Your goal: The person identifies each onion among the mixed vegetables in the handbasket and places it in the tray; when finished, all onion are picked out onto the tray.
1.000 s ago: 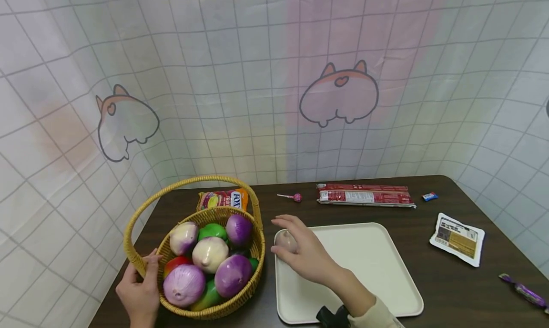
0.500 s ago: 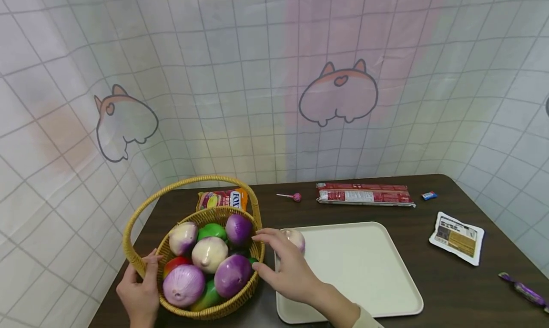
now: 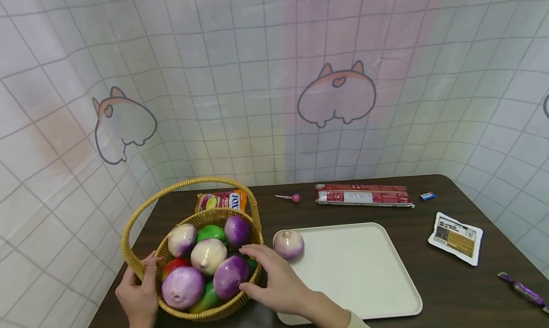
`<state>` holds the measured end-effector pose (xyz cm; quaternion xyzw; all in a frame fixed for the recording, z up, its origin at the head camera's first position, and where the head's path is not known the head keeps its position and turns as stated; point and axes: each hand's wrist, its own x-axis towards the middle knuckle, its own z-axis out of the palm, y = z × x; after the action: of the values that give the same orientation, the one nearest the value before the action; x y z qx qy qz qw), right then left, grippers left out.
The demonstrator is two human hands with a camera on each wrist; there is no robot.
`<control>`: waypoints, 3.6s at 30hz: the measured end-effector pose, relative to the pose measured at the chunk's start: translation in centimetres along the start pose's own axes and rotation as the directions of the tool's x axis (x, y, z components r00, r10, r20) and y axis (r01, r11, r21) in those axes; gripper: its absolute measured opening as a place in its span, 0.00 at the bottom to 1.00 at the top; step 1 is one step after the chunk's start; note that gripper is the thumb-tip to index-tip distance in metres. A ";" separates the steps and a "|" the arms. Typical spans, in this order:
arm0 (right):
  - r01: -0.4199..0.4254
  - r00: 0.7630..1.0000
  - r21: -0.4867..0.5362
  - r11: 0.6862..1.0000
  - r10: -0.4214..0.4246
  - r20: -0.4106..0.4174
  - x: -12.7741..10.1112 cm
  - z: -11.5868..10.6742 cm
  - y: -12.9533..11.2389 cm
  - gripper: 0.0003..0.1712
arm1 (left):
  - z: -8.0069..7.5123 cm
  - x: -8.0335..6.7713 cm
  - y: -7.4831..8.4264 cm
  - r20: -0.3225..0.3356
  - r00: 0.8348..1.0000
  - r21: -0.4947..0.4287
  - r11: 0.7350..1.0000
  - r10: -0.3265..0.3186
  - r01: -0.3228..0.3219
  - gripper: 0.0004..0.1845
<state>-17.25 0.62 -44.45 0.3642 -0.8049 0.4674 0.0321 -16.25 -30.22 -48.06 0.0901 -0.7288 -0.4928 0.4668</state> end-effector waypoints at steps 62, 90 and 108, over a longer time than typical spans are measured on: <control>-0.053 0.976 0.245 0.968 0.103 -0.194 1.2 1.2 0.0 0.34 | 0.1 0.0 -0.1 -0.009 1.000 -0.041 0.999 0.010 -0.011 0.04; -0.133 0.961 0.429 0.893 0.223 -0.165 1.6 -1.3 0.2 0.39 | 0.1 -0.1 -0.1 -0.007 1.000 -0.020 1.000 -0.005 0.005 0.04; -0.115 0.929 0.338 0.934 0.222 -0.296 0.8 -5.4 1.7 0.40 | 0.1 -0.4 2.7 -0.014 1.000 -0.022 1.000 -0.010 0.010 0.06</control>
<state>-20.42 4.82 -42.31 0.2100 -0.7318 0.6449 0.0669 -15.23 -28.54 -46.12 0.0920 -0.7194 -0.5025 0.4706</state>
